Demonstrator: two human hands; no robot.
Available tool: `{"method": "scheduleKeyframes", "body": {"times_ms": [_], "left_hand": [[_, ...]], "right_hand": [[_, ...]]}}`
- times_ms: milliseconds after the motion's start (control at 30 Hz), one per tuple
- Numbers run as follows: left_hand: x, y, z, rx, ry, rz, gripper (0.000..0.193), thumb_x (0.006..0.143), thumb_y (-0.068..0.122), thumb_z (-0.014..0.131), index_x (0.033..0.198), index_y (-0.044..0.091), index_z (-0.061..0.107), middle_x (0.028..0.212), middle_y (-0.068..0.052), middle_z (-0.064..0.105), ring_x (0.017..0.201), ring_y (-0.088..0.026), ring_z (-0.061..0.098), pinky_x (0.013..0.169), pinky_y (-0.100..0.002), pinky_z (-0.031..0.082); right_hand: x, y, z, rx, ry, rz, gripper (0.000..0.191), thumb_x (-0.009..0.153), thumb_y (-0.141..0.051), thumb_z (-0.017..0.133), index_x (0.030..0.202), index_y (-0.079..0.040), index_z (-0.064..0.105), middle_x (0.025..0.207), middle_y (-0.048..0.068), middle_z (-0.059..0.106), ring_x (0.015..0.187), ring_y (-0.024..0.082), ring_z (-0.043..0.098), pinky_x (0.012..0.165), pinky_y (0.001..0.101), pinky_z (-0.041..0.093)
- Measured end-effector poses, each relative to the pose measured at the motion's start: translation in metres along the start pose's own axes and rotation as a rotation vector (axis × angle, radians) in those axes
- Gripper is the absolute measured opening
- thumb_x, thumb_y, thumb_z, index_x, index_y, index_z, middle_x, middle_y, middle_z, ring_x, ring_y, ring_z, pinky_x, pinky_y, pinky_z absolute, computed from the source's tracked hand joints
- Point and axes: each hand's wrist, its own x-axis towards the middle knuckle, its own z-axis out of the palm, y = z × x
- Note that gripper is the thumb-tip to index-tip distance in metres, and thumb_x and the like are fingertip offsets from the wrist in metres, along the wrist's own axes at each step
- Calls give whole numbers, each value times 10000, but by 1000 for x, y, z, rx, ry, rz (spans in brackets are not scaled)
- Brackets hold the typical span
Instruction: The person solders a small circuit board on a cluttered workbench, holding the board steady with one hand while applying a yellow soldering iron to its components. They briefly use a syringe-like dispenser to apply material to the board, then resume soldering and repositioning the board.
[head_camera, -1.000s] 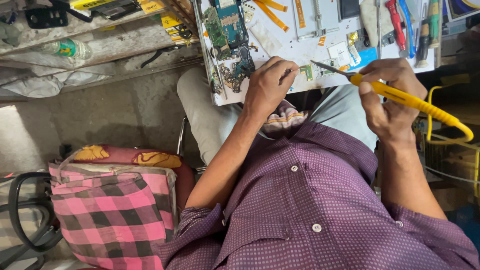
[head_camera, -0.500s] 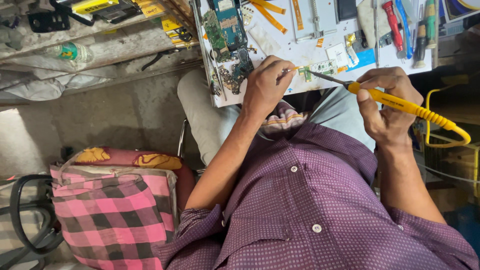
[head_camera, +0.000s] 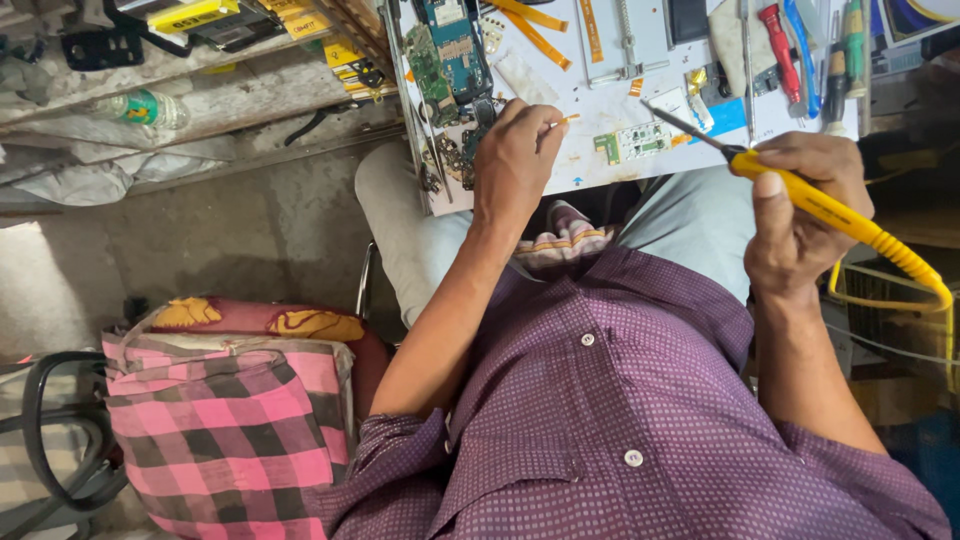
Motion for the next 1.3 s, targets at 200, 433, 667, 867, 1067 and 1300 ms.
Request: {"method": "scheduleKeyframes", "body": {"times_ms": [200, 433, 667, 867, 1067, 1300], "left_hand": [[1, 0, 0, 9, 27, 52, 102, 945, 145, 745, 988, 57, 719, 920, -109, 674, 818, -307, 691, 724, -400, 539], [2, 8, -4, 4, 109, 32, 118, 959, 147, 695, 1025, 49, 696, 932, -100, 673, 802, -233, 713, 701, -357, 551], [2, 16, -3, -57, 47, -22, 137, 975, 215, 726, 992, 80, 713, 933, -66, 759, 776, -182, 752, 691, -318, 568], [-9, 41, 24, -741, -623, -385, 465, 948, 454, 666, 1170, 54, 746, 1006, -25, 792, 817, -120, 754, 668, -267, 555], [-28, 63, 43, -939, -668, -407, 492, 975, 462, 689, 1173, 15, 745, 985, -28, 761, 899, -85, 695, 736, -256, 526], [-28, 49, 37, -1042, -529, -587, 430, 972, 377, 712, 1170, -4, 734, 942, -6, 697, 810, -69, 569, 690, -251, 418]], "right_hand": [[-6, 5, 1, 115, 87, 71, 227, 1132, -183, 640, 1163, 26, 557, 1175, 121, 573, 946, 191, 655, 858, 294, 558], [-5, 5, -1, 140, 139, 46, 236, 1176, -175, 601, 1234, 51, 560, 1191, 130, 543, 940, 198, 611, 856, 331, 591], [0, 3, -6, 14, 204, 2, 319, 1180, -262, 603, 1331, 19, 601, 1321, 113, 506, 1125, 215, 608, 945, 359, 638], [-17, 8, 10, -247, 49, -166, 351, 1096, -250, 748, 1366, -41, 671, 1387, 154, 484, 1283, 309, 597, 1072, 380, 503], [-32, 22, 35, -416, -8, -231, 400, 995, -130, 812, 1351, -16, 667, 1351, 141, 581, 1267, 362, 586, 1105, 437, 501], [-44, 17, 37, -121, -284, 71, 878, 990, -247, 724, 1616, 19, 168, 1574, 326, 364, 1419, 455, 440, 1176, 456, 377]]}}
